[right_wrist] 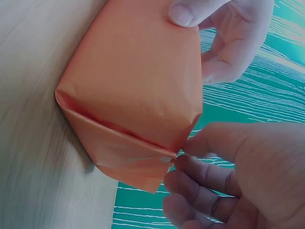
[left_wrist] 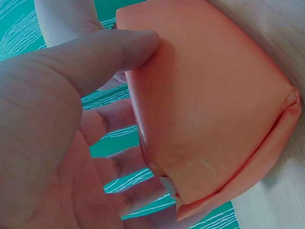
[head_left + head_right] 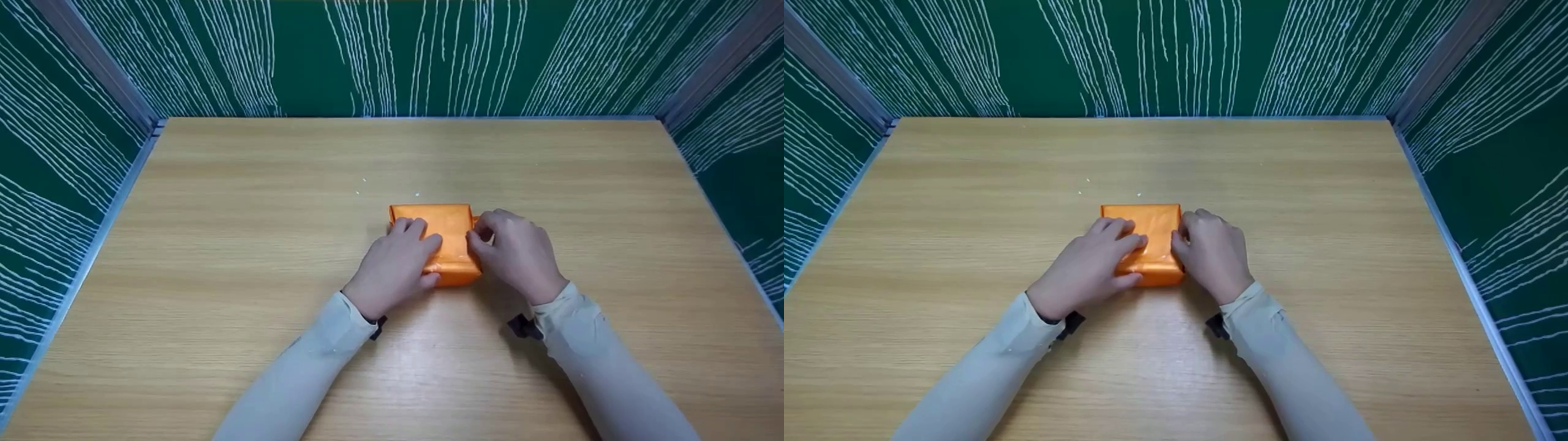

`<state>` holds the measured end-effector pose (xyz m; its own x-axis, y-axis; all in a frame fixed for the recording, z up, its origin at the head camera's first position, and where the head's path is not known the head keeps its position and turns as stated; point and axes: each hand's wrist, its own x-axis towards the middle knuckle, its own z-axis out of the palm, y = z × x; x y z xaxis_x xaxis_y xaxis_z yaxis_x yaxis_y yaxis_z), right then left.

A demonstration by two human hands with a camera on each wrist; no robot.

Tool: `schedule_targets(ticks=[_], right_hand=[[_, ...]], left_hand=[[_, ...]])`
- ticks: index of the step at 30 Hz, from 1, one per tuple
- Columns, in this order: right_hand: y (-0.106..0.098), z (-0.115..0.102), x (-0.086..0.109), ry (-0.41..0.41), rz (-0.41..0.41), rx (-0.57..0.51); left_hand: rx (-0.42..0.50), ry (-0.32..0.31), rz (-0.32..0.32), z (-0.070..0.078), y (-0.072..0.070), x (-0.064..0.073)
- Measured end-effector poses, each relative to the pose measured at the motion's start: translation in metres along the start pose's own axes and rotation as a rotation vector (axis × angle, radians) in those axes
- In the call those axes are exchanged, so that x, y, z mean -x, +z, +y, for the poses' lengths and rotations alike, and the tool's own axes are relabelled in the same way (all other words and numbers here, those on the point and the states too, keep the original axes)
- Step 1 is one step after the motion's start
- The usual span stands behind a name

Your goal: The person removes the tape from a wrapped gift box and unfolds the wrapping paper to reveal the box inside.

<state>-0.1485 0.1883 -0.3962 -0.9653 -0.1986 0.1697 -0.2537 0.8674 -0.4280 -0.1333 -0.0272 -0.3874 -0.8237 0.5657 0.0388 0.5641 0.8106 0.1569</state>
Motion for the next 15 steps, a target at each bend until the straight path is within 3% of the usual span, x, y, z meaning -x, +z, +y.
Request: schedule_targets(ticks=[15], right_hand=[[-0.0049,0.0029,0.0002,0.003,-0.015,-0.018]], left_hand=[[0.011,0.004,0.015,-0.0004,0.0002,0.0]])
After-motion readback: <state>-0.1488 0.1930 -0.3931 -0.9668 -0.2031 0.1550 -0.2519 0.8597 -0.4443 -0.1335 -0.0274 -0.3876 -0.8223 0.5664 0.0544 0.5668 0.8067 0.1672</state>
